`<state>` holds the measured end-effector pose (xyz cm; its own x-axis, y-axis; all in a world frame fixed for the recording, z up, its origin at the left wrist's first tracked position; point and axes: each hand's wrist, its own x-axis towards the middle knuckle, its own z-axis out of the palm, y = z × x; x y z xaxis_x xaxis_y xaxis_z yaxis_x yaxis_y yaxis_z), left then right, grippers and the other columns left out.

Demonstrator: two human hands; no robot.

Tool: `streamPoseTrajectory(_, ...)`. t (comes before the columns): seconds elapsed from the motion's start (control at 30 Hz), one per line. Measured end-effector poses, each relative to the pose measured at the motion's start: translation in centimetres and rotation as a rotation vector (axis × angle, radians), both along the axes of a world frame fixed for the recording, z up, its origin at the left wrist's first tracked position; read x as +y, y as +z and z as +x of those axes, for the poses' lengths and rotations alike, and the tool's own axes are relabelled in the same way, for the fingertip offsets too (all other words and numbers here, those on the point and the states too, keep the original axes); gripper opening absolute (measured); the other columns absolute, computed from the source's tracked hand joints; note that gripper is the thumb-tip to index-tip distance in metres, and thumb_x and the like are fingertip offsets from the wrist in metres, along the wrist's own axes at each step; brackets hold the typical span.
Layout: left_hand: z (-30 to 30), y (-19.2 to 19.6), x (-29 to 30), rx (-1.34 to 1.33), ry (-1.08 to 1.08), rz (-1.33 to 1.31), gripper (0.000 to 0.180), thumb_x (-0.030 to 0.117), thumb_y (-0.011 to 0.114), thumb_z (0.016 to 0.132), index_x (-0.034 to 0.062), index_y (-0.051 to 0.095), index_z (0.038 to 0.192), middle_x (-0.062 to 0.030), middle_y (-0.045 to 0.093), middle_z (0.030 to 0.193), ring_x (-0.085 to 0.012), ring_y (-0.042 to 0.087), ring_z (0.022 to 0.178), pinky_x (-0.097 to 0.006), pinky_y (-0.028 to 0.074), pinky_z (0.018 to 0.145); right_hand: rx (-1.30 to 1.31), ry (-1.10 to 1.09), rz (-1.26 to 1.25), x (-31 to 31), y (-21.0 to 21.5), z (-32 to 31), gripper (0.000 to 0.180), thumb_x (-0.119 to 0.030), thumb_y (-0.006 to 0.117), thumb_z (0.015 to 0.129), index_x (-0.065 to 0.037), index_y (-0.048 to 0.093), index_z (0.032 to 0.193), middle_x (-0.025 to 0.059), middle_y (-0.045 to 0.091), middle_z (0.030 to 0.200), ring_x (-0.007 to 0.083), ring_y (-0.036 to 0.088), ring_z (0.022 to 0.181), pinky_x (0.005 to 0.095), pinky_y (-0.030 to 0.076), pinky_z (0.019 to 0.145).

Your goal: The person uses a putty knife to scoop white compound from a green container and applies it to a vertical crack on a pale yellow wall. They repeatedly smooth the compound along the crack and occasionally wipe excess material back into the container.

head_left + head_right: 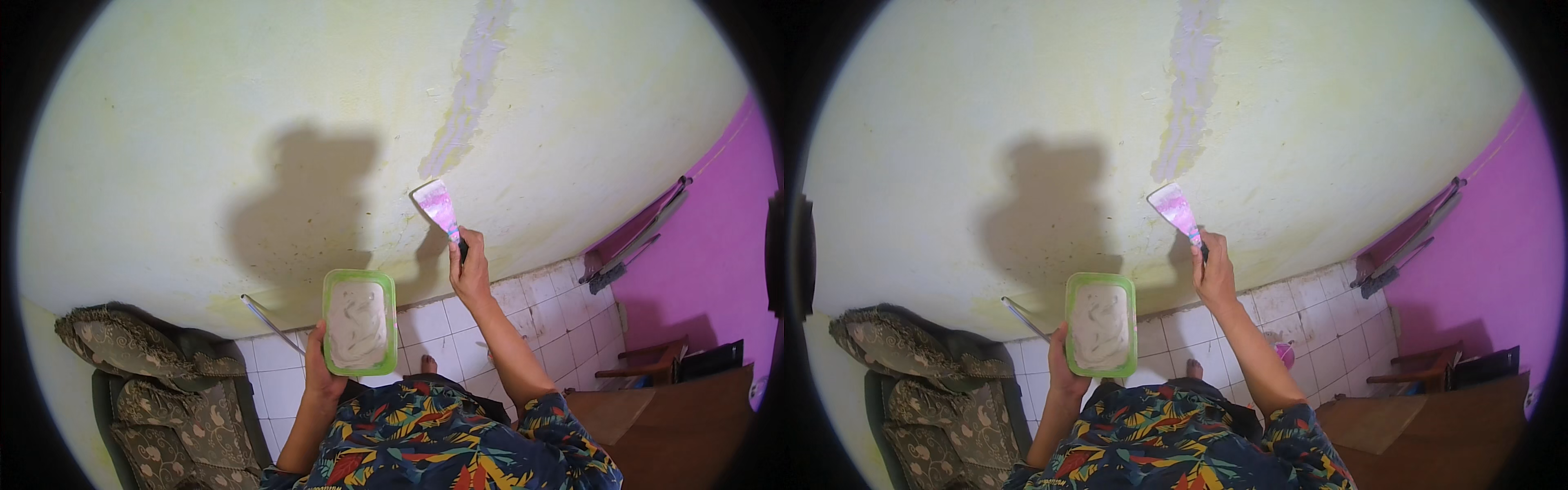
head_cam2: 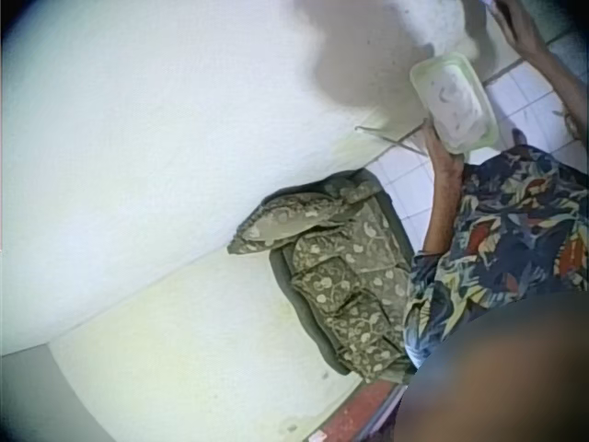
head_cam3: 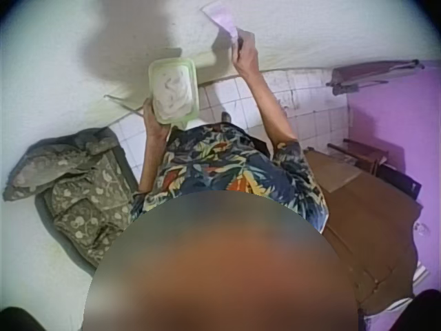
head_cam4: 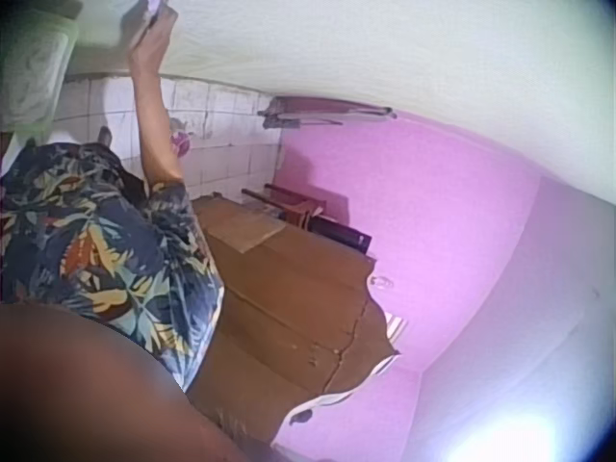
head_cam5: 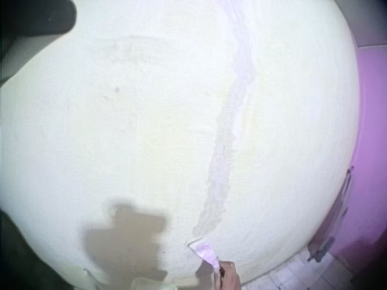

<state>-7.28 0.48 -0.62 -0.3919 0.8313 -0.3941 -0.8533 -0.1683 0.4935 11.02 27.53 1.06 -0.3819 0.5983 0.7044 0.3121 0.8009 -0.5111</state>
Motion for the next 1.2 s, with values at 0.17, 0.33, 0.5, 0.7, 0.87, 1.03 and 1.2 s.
streamPoseTrajectory(0.17, 0.1, 0.0, -0.1, -0.019, 0.013, -0.003, 0.055, 0.042, 0.052, 0.108, -0.0005, 0.056, 0.144, -0.0145, 0.065, 0.141, -0.0285, 0.063, 0.129, -0.042, 0.050, 0.111, -0.086, -0.015, 0.064, 3.6, -0.7, 0.1, 0.034, -0.003, 0.062, 0.104, -0.001, 0.050, 0.135, 0.0253, 0.060, 0.116, 0.0394, 0.065, 0.098, 0.0426, 0.055, 0.082)
streamPoseTrajectory(0.33, 0.2, -0.3, 0.1, -0.020, 0.043, -0.012, 0.056, 0.042, 0.051, 0.108, -0.0002, 0.055, 0.145, -0.0148, 0.064, 0.142, -0.0289, 0.063, 0.130, -0.043, 0.050, 0.111, -0.055, -0.005, 0.079, 2.9, -2.8, 1.7, 0.035, -0.002, 0.065, 0.102, -0.001, 0.051, 0.134, 0.0238, 0.060, 0.114, 0.0370, 0.065, 0.096, 0.0405, 0.056, 0.081)
streamPoseTrajectory(0.5, 0.1, 0.0, 0.2, 0.006, 0.027, -0.017, 0.056, 0.042, 0.050, 0.108, -0.0001, 0.054, 0.146, -0.0152, 0.063, 0.143, -0.0296, 0.062, 0.131, -0.044, 0.050, 0.112, 0.009, -0.011, 0.119, 1.9, -0.5, 0.5, 0.035, -0.002, 0.066, 0.102, -0.001, 0.052, 0.134, 0.0230, 0.060, 0.114, 0.0375, 0.065, 0.097, 0.0406, 0.056, 0.082)
streamPoseTrajectory(0.7, 0.3, 0.8, 1.3, 0.024, 0.002, -0.010, 0.056, 0.041, 0.051, 0.108, 0.0001, 0.054, 0.146, -0.0155, 0.063, 0.145, -0.0296, 0.062, 0.132, -0.045, 0.049, 0.113, 0.016, -0.056, 0.017, 1.5, -1.1, -0.7, 0.030, -0.007, 0.067, 0.102, -0.002, 0.056, 0.130, 0.0231, 0.062, 0.115, 0.0386, 0.066, 0.098, 0.0435, 0.057, 0.080)
streamPoseTrajectory(0.87, -0.5, -0.1, 0.9, 0.001, 0.074, 0.026, 0.056, 0.040, 0.054, 0.107, 0.0009, 0.053, 0.146, -0.0149, 0.063, 0.145, -0.0285, 0.061, 0.132, -0.045, 0.048, 0.114, -0.081, 0.050, -0.184, -4.7, 1.2, 2.0, 0.030, -0.006, 0.067, 0.101, 0.001, 0.058, 0.129, 0.0229, 0.061, 0.110, 0.0379, 0.066, 0.095, 0.0415, 0.055, 0.078)
streamPoseTrajectory(1.03, -1.3, 0.2, 1.4, 0.045, 0.092, 0.052, 0.055, 0.038, 0.058, 0.106, 0.0023, 0.050, 0.147, -0.0126, 0.061, 0.143, -0.0265, 0.059, 0.132, -0.043, 0.047, 0.113, -0.410, 0.278, -0.433, -10.8, 11.0, 4.0, 0.032, -0.006, 0.069, 0.099, -0.001, 0.066, 0.130, 0.0157, 0.061, 0.099, 0.0284, 0.063, 0.080, 0.0356, 0.052, 0.069)
streamPoseTrajectory(1.2, -1.3, -0.3, 1.8, 0.078, 0.052, 0.050, 0.057, 0.038, 0.061, 0.105, 0.0024, 0.047, 0.147, -0.0129, 0.059, 0.140, -0.0254, 0.058, 0.130, -0.041, 0.048, 0.112, -0.567, 0.246, -0.211, -13.1, 12.0, 0.8, 0.032, -0.007, 0.071, 0.096, -0.005, 0.072, 0.128, 0.0115, 0.063, 0.095, 0.0282, 0.065, 0.072, 0.0385, 0.053, 0.062)
